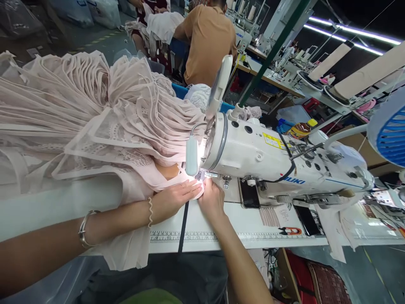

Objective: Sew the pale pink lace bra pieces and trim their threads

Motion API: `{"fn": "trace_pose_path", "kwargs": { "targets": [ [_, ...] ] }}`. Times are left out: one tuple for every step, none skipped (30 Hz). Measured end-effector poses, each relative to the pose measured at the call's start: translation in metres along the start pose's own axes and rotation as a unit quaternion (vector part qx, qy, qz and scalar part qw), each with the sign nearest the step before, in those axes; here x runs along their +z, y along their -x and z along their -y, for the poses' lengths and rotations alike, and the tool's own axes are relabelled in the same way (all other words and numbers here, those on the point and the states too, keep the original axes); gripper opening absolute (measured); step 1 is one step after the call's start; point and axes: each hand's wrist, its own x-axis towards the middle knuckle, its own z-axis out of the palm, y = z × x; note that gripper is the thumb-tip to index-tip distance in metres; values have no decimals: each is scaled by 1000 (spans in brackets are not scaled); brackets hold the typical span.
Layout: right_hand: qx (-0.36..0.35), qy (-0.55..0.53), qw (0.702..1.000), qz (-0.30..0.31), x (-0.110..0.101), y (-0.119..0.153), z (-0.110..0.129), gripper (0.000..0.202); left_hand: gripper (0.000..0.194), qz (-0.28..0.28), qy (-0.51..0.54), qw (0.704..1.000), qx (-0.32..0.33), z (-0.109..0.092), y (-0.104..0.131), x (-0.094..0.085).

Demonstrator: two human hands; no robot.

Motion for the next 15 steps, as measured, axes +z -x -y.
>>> {"fn": "trace_pose_path", "kwargs": {
  "targets": [
    [2,-4,1000,-1,0,0,0,9,39,3,-36,999,8,-2,0,2],
    [5,-7,1000,-1,1,0,0,12,37,5,-70,997,15,-3,1,4],
    [7,-9,1000,-1,1,0,0,15,36,10,-98,995,23,-3,1,5],
    [10,-14,1000,1,1,-1,1,18,35,14,-120,992,29,-4,1,5],
    [12,-22,1000,3,0,-1,1,20,35,17,-137,990,34,-4,1,5],
    [13,-32,999,7,-2,-1,1,21,35,20,-150,988,38,-4,0,4],
    [16,-48,999,14,-4,-1,0,21,35,21,-159,986,40,-3,-1,2],
    [14,-72,997,27,-7,0,-2,21,35,20,-166,985,44,-3,-2,1],
    [4,-102,994,42,-11,0,-4,20,34,18,-169,984,46,-3,-3,0],
    [-17,-133,990,54,-14,2,-8,19,33,14,-169,984,48,-3,-4,0],
    [-49,-157,985,59,-17,3,-12,18,32,11,-169,984,49,-3,-5,0],
    [-87,-172,980,53,-18,5,-16,19,31,8,-168,984,50,-3,-5,2],
    [-125,-173,976,34,-18,8,-20,22,31,4,-169,984,49,-2,-6,4],
    [-159,-162,974,7,-18,10,-24,25,31,1,-170,984,49,-2,-6,6],
    [-186,-144,972,-22,-16,12,-27,28,32,-1,-170,984,47,-2,-6,8]
  ]
}}
